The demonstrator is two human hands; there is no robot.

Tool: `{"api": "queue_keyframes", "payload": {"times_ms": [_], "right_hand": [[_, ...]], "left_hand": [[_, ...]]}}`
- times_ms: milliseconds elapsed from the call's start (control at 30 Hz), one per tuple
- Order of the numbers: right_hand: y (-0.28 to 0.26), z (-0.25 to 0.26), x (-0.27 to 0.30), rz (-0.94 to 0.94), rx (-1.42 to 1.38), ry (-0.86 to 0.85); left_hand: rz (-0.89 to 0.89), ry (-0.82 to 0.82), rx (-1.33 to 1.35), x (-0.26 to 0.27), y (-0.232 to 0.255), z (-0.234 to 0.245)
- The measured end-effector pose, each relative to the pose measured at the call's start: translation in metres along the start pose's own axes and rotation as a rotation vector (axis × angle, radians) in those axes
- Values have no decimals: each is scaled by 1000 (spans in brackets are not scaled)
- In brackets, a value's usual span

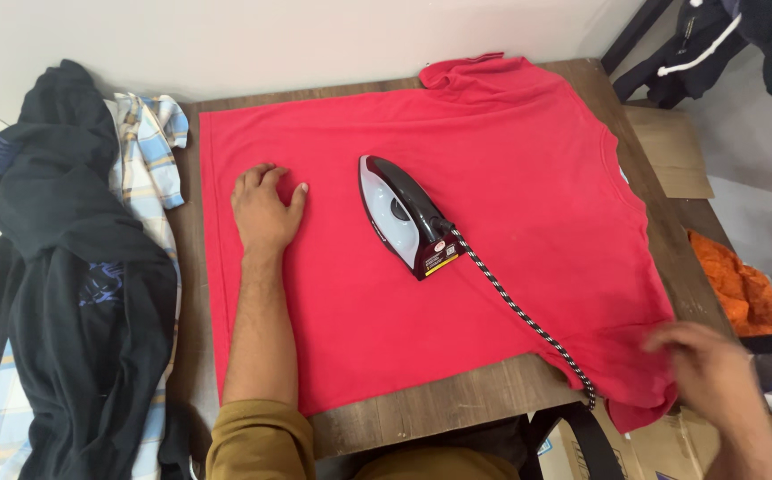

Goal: The person irons a black t-shirt on a wooden table, smoothing it with both hands and using a handheld iron. After finishing the black shirt, they place it aside and begin ironing a red t-shirt in the same manner.

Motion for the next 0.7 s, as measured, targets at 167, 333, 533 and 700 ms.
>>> {"api": "queue_keyframes", "payload": {"times_ms": [167, 333, 533, 700], "right_hand": [[-35, -33, -4, -249, -136, -815], [-33, -41, -20, -346, 280, -1047], [-41, -24, -46, -369, 685, -717], [-110, -19, -77, -32, 374, -379]], "left_hand": [[-2, -5, 8, 2, 1, -1], [-18, 3, 11, 3, 2, 1], [-16, -8, 37, 4, 1, 3], [-27, 2, 24, 5, 0, 0]]}}
Point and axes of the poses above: each hand's wrist, its own x-axis away from the middle knuckle, its own z-axis out of the back of the hand, y = z × x, the point moved 3 cm from there along -x, towards the middle knuckle, and after that the axes turned 5 degrees about x, right-handed, at the moved point
